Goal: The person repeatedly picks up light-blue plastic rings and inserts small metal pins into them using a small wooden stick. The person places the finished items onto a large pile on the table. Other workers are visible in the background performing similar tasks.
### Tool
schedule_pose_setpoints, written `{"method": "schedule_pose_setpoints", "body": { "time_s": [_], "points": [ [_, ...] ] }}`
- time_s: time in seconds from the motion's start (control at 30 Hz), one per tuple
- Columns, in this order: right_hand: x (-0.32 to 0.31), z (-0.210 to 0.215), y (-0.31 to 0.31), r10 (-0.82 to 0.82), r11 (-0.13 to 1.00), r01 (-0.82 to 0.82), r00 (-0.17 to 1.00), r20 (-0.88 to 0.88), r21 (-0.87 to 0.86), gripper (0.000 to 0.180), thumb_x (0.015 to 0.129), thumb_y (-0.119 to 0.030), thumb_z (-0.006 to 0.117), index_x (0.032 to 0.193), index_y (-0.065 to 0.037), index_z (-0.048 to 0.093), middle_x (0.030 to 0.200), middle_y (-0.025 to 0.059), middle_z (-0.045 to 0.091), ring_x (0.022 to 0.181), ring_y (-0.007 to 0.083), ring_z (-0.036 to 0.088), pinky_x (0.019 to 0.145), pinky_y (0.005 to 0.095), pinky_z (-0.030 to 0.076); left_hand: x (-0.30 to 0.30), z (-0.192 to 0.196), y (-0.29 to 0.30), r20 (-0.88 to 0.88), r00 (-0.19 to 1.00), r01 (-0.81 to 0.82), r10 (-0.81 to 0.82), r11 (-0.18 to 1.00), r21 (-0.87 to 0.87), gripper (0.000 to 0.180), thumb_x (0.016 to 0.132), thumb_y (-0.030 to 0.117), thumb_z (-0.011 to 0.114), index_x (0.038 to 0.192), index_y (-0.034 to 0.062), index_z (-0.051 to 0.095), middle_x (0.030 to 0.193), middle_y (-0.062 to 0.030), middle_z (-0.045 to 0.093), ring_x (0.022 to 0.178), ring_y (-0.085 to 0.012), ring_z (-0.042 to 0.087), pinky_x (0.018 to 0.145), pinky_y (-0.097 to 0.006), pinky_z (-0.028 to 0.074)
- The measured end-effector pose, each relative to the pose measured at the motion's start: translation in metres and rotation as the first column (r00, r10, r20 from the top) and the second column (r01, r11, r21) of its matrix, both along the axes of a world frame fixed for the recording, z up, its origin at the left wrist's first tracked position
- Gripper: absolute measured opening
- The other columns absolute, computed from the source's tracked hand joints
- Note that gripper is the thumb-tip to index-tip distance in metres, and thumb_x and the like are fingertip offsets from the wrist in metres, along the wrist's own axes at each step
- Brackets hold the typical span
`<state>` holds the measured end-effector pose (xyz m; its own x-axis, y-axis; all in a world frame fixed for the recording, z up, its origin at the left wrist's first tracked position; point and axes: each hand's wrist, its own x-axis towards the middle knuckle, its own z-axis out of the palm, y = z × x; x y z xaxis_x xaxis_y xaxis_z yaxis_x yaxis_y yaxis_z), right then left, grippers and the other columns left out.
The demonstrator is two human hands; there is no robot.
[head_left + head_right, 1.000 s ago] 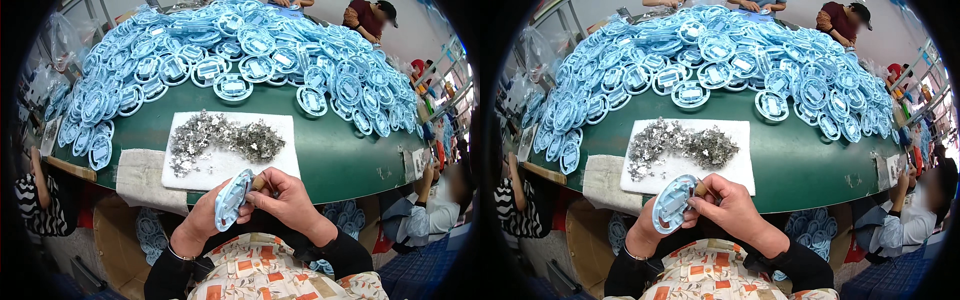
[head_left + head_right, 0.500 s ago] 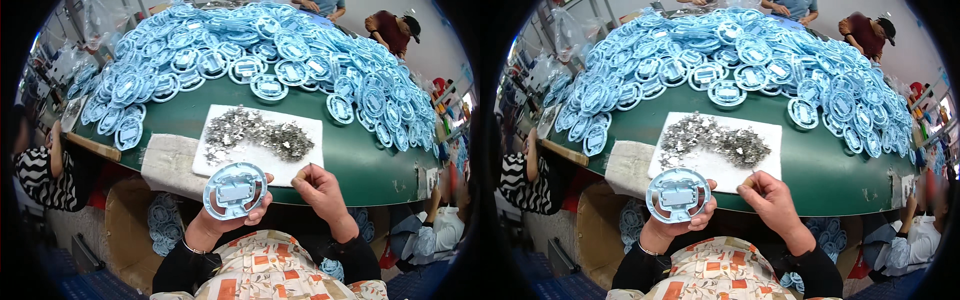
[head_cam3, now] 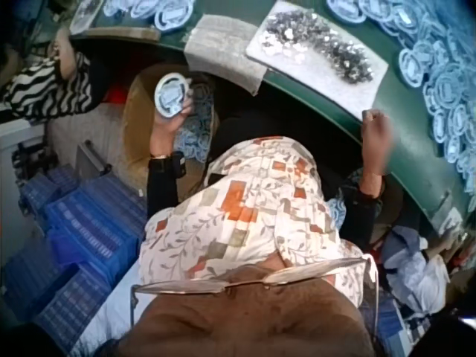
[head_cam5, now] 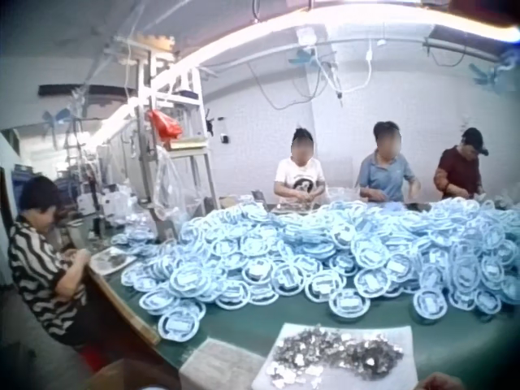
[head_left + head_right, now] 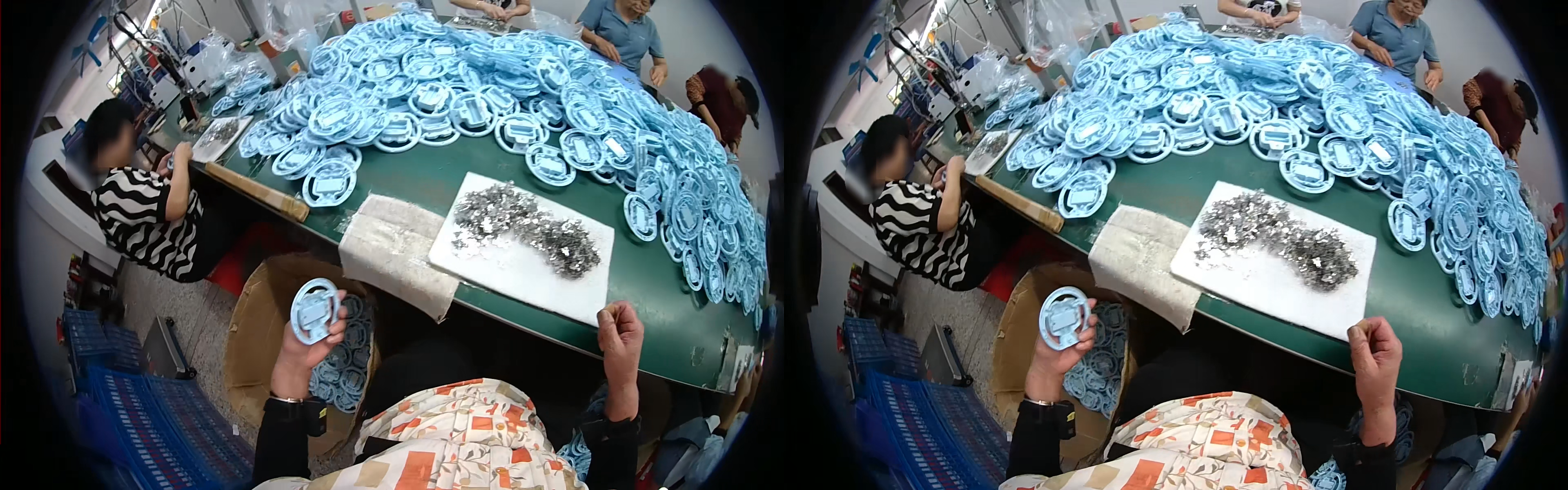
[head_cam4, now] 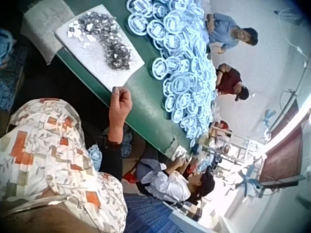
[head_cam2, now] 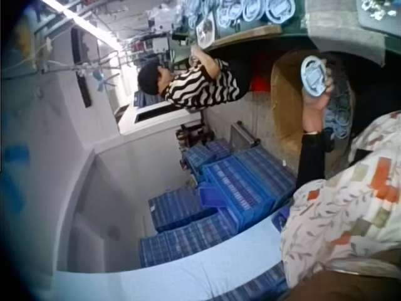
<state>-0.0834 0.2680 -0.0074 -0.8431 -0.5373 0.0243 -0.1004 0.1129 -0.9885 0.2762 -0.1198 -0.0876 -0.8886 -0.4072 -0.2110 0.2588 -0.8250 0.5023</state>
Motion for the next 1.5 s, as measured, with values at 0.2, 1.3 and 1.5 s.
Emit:
{"method": "schedule_pose_setpoints", "body": {
  "time_s": [0.2,1.3,1.5],
  "points": [
    [-0.002,-0.010,-0.004,-0.031,0.999,0.031,0.999,-0.020,-0.026,0.014,0.098,-0.008,0.068,0.088,-0.003,0.060,0.072,-0.0087,0.050,0.065,0.0006,0.041,0.058,0.0194,0.033,0.101,-0.067,-0.051,0.747,0.217,0.076,0.628,0.753,-0.654,0.046,0.105,0.036,0.049,0.133,0.0012,0.060,0.110,-0.0094,0.068,0.094,-0.0174,0.063,0.082,-0.030,0.051],
    [-0.017,-0.004,0.021,0.121,0.954,-0.069,0.979,0.163,-0.291,0.028,0.110,-0.024,0.050,0.111,0.000,0.065,0.072,-0.0037,0.053,0.063,0.0039,0.045,0.057,0.0215,0.040,-0.440,0.178,0.049,0.359,0.927,0.372,-0.106,0.357,-0.857,0.030,0.100,0.018,0.061,0.120,-0.0029,0.067,0.098,-0.0053,0.072,0.080,-0.0123,0.068,0.072,-0.030,0.055],
    [-0.016,0.005,0.015,0.050,0.912,0.111,0.926,0.374,-0.396,0.031,0.110,-0.025,0.051,0.123,0.001,0.061,0.090,0.0003,0.060,0.069,0.0037,0.052,0.061,0.0179,0.044,-0.351,0.184,0.143,0.253,0.844,0.534,-0.473,0.696,-0.480,0.038,0.102,0.015,0.061,0.133,-0.0052,0.057,0.117,-0.0113,0.069,0.103,-0.0183,0.070,0.093,-0.037,0.059]
  ]
}}
